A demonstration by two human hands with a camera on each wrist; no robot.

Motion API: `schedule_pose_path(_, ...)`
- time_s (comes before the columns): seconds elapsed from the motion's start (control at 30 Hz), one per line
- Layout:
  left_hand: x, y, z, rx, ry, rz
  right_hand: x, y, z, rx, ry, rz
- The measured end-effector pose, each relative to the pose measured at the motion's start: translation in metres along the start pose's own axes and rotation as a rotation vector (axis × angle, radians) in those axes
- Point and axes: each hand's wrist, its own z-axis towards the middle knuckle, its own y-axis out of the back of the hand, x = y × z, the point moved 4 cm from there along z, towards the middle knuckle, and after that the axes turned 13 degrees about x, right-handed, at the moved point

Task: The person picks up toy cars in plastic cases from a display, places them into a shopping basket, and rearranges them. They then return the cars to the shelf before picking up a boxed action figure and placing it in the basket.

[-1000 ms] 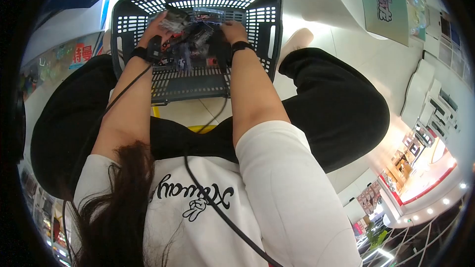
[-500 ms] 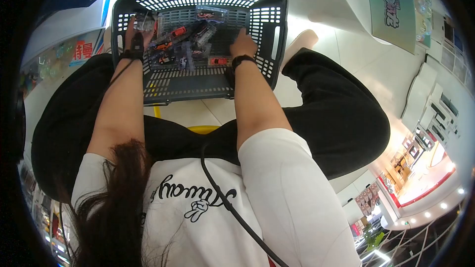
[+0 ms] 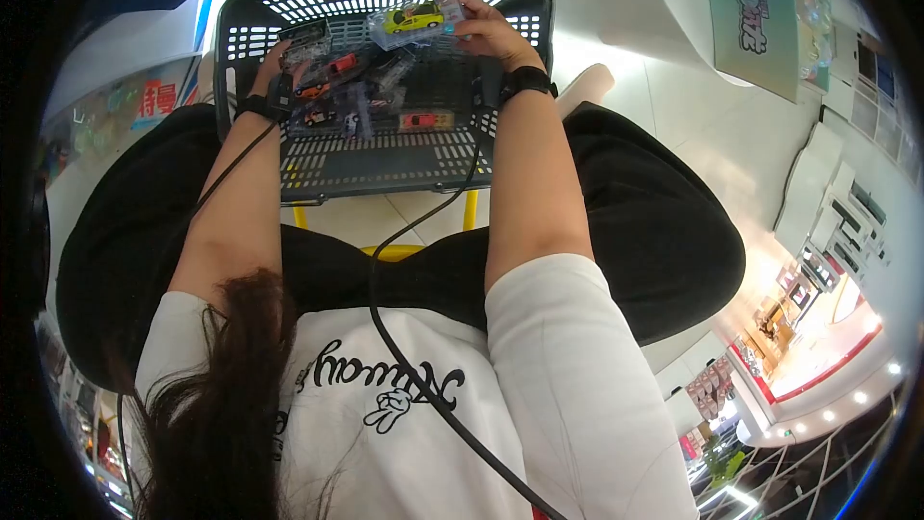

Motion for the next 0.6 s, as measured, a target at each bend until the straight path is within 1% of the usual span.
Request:
schedule_pose_path(0.03,0.016,0.001,0.005,0.02,0.036,-0.145,-0.003,-0.002,0.002,0.036,0.012,0.016)
schedule_pose_path(0.07,0.031,0.005,0.01,0.048,0.078,-0.186,-0.005,-0.004,0.005,0.073,0.024,0.031)
schedule_pose_path(0.1,0.028,0.005,0.011,0.074,0.122,-0.226,-0.009,-0.003,0.007,0.11,0.036,0.046)
schedule_pose_path(0.13,0.024,0.007,0.012,0.109,0.171,-0.162,-0.015,0.0,0.009,0.112,0.021,0.053)
schedule_pose_path(0.17,0.024,0.009,0.011,0.11,0.278,-0.208,-0.021,0.002,0.01,0.114,0.005,0.059)
schedule_pose_path(0.2,0.01,0.008,0.006,0.108,0.385,-0.255,-0.025,0.004,0.012,0.116,-0.011,0.065)
schedule_pose_path(0.23,-0.047,-0.007,-0.014,0.072,0.549,-0.413,-0.026,0.004,0.011,0.096,-0.072,0.012)
schedule_pose_path(0.27,-0.077,-0.017,-0.028,0.035,0.712,-0.571,-0.029,0.004,0.012,0.128,-0.068,0.028)
schedule_pose_path(0.3,-0.056,-0.016,-0.02,0.049,0.674,-0.45,-0.035,0.005,0.013,0.16,-0.064,0.046)
schedule_pose_path(0.33,-0.015,-0.014,-0.006,0.063,0.635,-0.329,-0.04,0.006,0.013,0.192,-0.06,0.065)
schedule_pose_path(0.4,-0.003,-0.018,-0.002,0.012,0.598,-0.201,-0.048,0.006,0.011,0.205,-0.05,0.036)
schedule_pose_path(0.47,-0.029,-0.034,-0.014,-0.118,0.605,-0.186,-0.052,0.004,0.009,0.183,-0.049,0.034)
schedule_pose_path(0.5,-0.028,-0.031,-0.008,-0.075,0.693,-0.009,-0.055,0.004,0.007,0.155,-0.052,0.046)
schedule_pose_path(0.57,-0.032,-0.039,-0.005,-0.112,0.548,0.218,-0.058,0.003,0.006,0.128,-0.056,0.089)
schedule_pose_path(0.6,-0.061,-0.048,-0.012,-0.132,0.473,0.331,-0.061,0.004,0.006,0.128,-0.073,0.086)
